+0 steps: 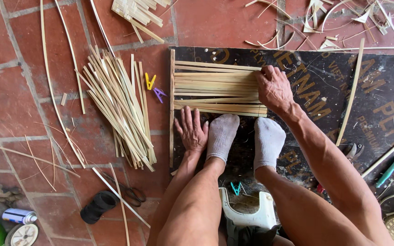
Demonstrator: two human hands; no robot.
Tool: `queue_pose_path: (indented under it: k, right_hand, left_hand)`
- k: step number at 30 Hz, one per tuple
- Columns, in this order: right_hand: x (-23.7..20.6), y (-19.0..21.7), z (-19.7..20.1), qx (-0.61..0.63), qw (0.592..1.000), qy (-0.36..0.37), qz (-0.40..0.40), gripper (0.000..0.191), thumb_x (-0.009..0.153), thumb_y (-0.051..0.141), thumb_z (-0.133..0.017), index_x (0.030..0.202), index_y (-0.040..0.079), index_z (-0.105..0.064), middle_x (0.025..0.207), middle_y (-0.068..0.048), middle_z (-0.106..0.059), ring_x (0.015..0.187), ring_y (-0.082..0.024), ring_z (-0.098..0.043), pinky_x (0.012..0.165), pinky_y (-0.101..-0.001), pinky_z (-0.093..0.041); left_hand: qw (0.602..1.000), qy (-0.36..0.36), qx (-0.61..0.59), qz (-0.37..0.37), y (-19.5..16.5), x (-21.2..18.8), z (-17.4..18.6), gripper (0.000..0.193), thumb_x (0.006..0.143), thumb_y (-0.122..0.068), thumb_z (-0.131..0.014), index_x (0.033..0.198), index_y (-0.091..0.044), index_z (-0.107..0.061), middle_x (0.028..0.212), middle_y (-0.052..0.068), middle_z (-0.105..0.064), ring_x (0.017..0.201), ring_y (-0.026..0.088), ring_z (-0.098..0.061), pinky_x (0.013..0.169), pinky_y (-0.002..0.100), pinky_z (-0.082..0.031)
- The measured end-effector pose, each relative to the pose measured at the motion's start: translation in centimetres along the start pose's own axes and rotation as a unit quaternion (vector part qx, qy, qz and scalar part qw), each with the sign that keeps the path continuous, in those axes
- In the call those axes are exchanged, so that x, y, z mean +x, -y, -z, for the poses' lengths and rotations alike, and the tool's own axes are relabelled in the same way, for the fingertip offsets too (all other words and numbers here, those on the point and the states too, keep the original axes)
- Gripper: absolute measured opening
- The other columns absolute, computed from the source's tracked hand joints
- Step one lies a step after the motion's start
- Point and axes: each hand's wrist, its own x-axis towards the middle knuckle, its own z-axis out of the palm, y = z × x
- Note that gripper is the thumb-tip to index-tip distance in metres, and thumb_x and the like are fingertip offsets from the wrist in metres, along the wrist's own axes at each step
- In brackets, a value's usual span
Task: The person weaves thin bamboo strips into a rectangular frame, using pliers to cut and adjust the strips. They interlace the strips by hand, occasionally using a mallet to tighten the weave, and trim excess material with pliers.
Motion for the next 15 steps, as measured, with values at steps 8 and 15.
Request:
queue_pose_path:
  k: [8,15]
  right_hand:
    - [0.8,-4.2,1.9,0.064,0.987,-0.148,-0.019,0.025,0.097,-0.004,-0.062,0.116,0.004,-0.076,0.108,-0.015,-0.073,0.097,-0.030,-0.067,0.084,-0.0436,-0.053]
    - [0.7,-0.1,0.8,0.016,0.993,-0.081,0.087,0.028,0.096,0.003,-0.060,0.122,0.004,-0.071,0.120,-0.015,-0.072,0.107,-0.028,-0.067,0.095,-0.0447,-0.051]
  left_hand:
    - [1.000,0.012,0.005,-0.003,-0.2,-0.2,0.0,0.072,0.098,-0.040,-0.065,0.158,-0.010,-0.039,0.168,0.020,-0.026,0.158,0.038,-0.021,0.125,0.066,-0.012]
    - [1.000,0.008,0.006,-0.004,-0.7,0.3,0.6,0.072,0.097,-0.040,-0.066,0.157,-0.010,-0.040,0.167,0.020,-0.026,0.157,0.038,-0.021,0.124,0.066,-0.011]
